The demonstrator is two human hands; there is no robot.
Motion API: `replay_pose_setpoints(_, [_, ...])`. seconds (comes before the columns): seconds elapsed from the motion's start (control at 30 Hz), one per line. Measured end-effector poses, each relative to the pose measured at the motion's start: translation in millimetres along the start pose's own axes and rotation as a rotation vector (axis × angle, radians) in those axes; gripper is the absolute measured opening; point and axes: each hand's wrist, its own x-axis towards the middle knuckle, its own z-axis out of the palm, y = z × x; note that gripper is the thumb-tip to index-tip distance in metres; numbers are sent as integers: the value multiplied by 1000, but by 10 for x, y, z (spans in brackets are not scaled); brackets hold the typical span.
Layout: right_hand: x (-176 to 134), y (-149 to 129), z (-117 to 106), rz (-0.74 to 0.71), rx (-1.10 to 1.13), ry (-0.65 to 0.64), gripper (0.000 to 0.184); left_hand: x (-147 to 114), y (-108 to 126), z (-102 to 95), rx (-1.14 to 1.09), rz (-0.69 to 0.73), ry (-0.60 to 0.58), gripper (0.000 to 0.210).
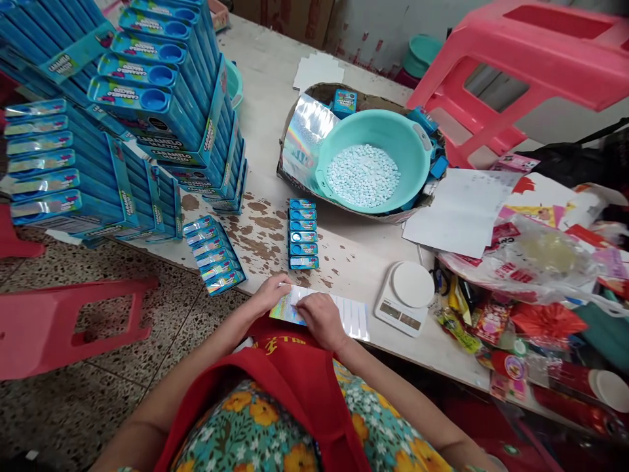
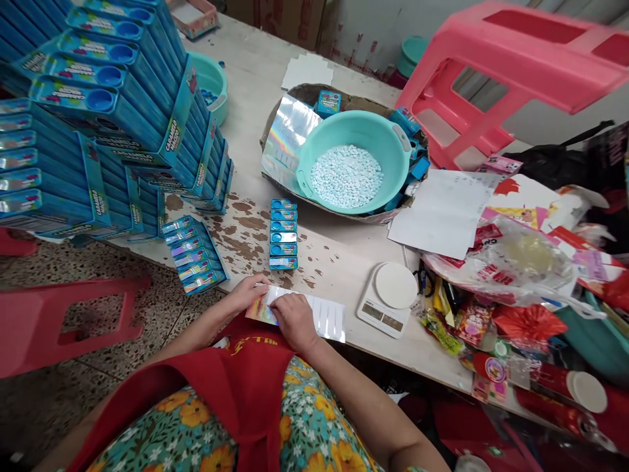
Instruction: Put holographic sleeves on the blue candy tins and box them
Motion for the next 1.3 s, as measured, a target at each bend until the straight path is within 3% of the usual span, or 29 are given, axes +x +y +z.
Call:
replay_pose_setpoints(0.17, [227,-196,-593,205,363,191,12,-62,104,-93,-9,43,-104,24])
replay_pose_setpoints(0.3, [372,-173,-758,277,509,168,14,-97,305,-170,-254,60,-12,41])
replay_pose_setpoints(0.4, [447,-84,-649,325,596,133,17,-80,462,-179,-423,129,-43,46])
replay_pose_setpoints(0.5, [550,33,-460,413,646,149,18,15,508,-166,-290,116,-111,29])
replay_pose_setpoints(0.63, [795,232,-195,508,518,293,16,281,446,-229,-127,89,-17,17])
replay_pose_setpoints(0.83, [1142,525,159,609,286,476,13,724,350,-391,116,177,156,10])
replay_pose_setpoints(0.93, [1183,601,273,612,272,500,11,840,263,-372,49,132,166,7])
replay_pose_setpoints(1.03, [1177,645,317,650,282,524,19,921,167,-279,-129,-19,141,9])
replay_pose_setpoints(1.13, [1191,703,286,725,333,506,33,990,85,-165,-109,-195,165,15])
replay_pose_setpoints(1.3, [1176,746,59,713,361,438,18,836,43,-225,-42,-225,205,11])
